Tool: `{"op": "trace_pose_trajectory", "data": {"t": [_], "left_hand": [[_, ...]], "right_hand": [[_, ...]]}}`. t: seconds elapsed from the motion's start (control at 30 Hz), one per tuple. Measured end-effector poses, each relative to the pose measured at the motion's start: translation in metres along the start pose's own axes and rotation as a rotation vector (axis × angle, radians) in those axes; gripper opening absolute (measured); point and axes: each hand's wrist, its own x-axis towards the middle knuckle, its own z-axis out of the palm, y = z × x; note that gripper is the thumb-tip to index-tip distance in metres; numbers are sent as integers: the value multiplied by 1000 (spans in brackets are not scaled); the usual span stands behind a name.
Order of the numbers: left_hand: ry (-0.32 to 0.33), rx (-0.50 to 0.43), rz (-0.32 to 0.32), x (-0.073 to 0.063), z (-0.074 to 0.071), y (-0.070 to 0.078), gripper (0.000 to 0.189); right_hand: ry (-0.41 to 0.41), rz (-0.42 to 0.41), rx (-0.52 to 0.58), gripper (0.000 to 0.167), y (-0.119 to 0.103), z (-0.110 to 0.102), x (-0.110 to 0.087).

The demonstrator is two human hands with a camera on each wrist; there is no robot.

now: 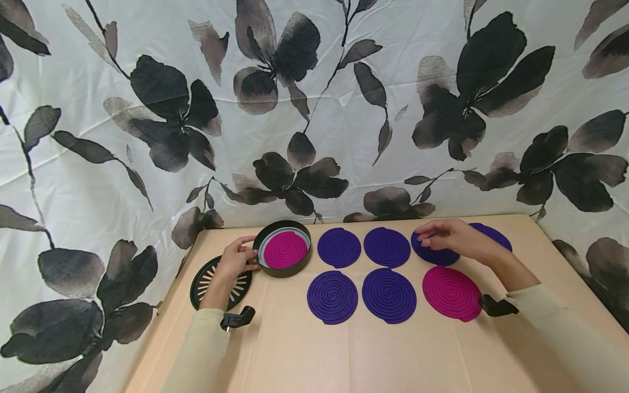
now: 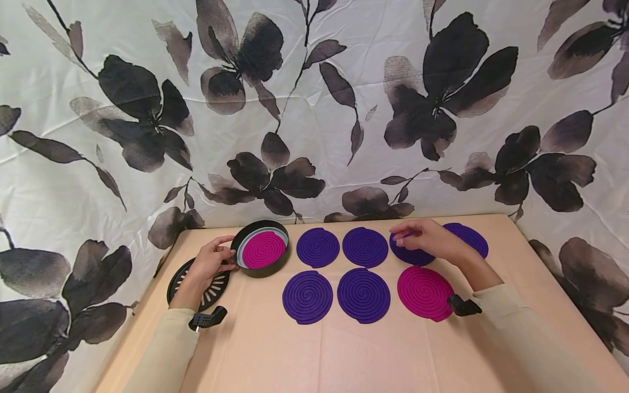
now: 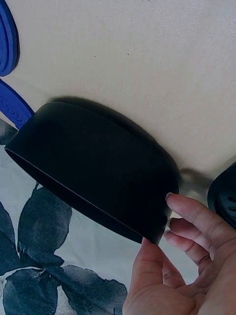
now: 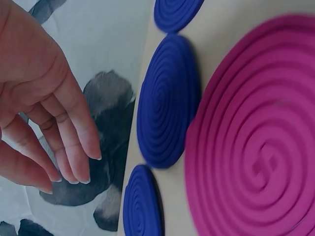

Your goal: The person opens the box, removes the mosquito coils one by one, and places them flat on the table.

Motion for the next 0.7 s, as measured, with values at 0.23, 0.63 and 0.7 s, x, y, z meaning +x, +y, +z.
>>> {"op": "trace_pose_trajectory", "data": {"t": [0.23, 0.63, 0.7], "left_hand": [[-6, 5, 4, -3, -2, -1, 48], [-24, 3, 11, -5, -6, -1, 48], [-28, 1, 11, -6, -6, -1, 48]], "right_hand": [[4, -16, -1, 43, -19, 18, 14], [-30, -30, 43, 41, -43, 51, 47], [-33, -38, 47, 39, -47, 58, 53]]}}
